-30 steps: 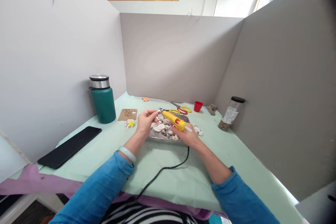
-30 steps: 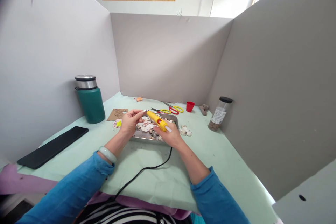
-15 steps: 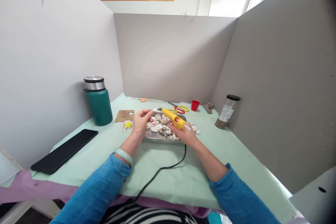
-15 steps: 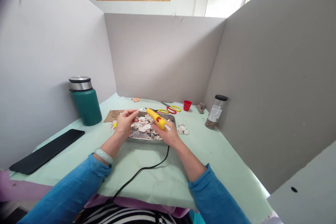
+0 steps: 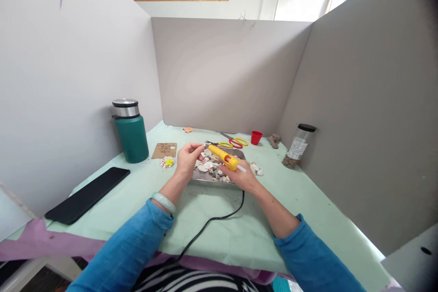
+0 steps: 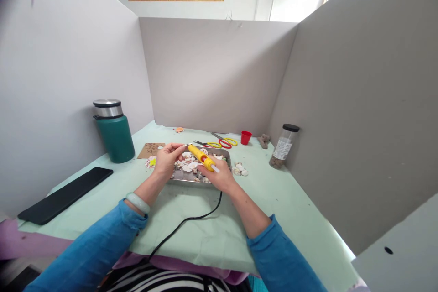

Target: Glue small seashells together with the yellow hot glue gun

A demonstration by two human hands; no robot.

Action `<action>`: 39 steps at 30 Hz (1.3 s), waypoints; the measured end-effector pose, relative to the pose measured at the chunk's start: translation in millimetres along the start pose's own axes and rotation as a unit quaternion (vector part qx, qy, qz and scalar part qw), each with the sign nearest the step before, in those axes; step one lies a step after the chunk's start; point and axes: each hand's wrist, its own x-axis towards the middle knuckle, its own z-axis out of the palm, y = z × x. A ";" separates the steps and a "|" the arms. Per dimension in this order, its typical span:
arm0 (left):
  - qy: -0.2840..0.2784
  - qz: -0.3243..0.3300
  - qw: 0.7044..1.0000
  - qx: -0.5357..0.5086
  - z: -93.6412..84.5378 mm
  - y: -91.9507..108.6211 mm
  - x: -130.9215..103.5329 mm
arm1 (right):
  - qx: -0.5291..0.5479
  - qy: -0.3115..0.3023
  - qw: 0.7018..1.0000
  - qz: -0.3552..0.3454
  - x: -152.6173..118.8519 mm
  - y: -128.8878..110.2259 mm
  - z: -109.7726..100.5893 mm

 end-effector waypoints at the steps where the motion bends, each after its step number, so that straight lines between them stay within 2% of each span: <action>1: 0.000 0.001 1.000 0.000 0.0 -0.1 0.1 | 0.002 0.004 1.000 -0.002 0.0 0.0 0.1; 6: 0.001 0.005 1.000 0.002 0.0 -0.7 -0.1 | 0.029 0.021 0.999 -0.001 -0.4 -0.7 0.6; 22: 0.001 -0.006 1.000 -0.001 1.4 1.6 -2.0 | 0.016 0.000 1.000 -0.007 0.2 2.7 1.9; 33: 0.006 0.000 1.000 0.001 -0.2 -2.0 0.4 | 0.026 0.022 0.999 -0.008 0.1 1.4 1.5; 39: 0.001 -0.004 1.000 0.002 0.8 -0.4 -1.0 | -0.002 0.011 0.999 -0.035 -0.9 -1.4 0.5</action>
